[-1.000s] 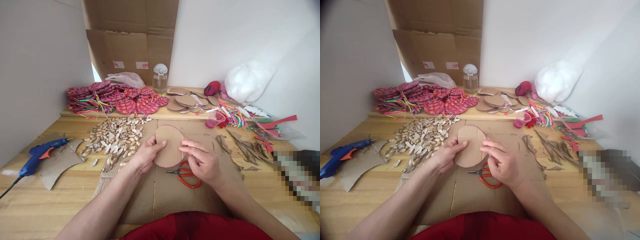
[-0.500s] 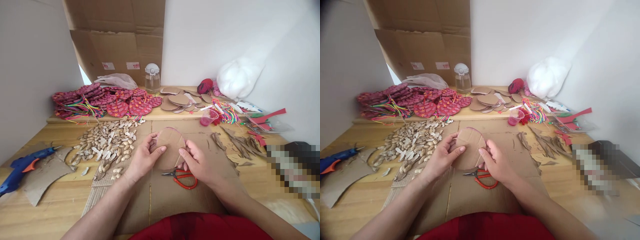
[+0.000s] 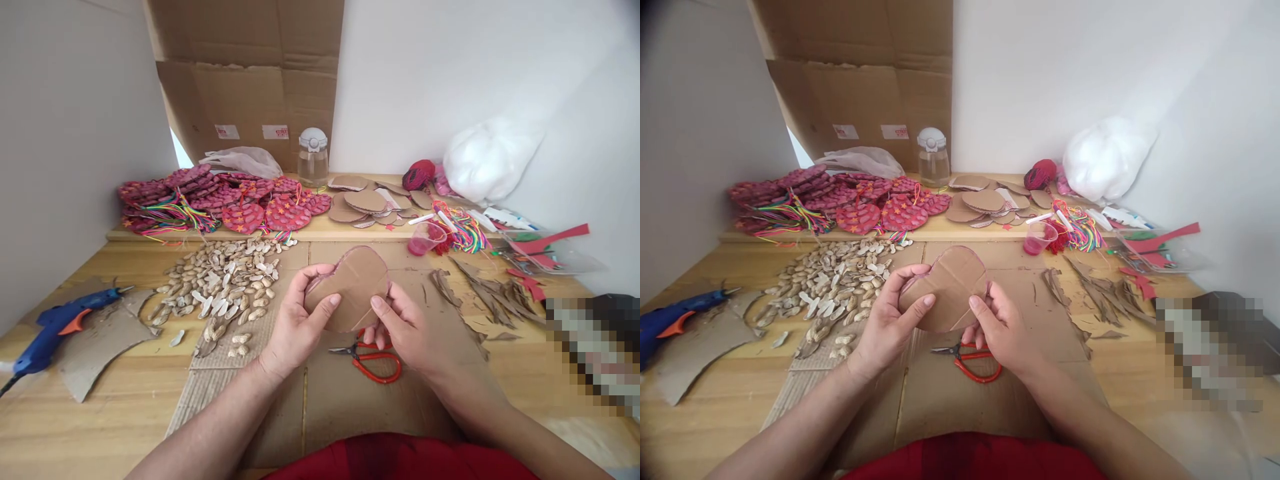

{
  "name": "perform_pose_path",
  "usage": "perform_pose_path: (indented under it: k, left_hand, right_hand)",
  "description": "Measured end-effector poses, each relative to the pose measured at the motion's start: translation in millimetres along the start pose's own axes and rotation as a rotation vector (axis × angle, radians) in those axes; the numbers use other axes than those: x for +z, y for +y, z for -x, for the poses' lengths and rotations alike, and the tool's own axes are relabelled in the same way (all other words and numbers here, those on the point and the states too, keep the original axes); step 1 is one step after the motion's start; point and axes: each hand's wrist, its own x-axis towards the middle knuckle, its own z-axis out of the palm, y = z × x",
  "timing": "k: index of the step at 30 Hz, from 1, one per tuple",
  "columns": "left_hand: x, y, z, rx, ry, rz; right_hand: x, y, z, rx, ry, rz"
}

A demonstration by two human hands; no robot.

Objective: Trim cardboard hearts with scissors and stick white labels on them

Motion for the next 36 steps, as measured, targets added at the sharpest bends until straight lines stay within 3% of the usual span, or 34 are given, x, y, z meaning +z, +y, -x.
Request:
perform_pose_path:
  k: [18, 28, 36]
  left_hand:
    - [-2.5, 4.2, 1.4, 0.074, 0.035, -0.176]
    - [-11.4, 8.3, -6.6, -0.059, -0.12, -0.079]
    - [-14.4, 0.6, -10.5, -0.221, -0.179, 0.228]
  right_hand:
    - [1.0, 3.2, 3.2, -0.002, -0.055, -0.068]
    - [2.1, -1.1, 0.6, 0.073, -0.031, -0.22]
    - [-1.4, -5.4, -1.9, 0.158, 0.001, -0.296]
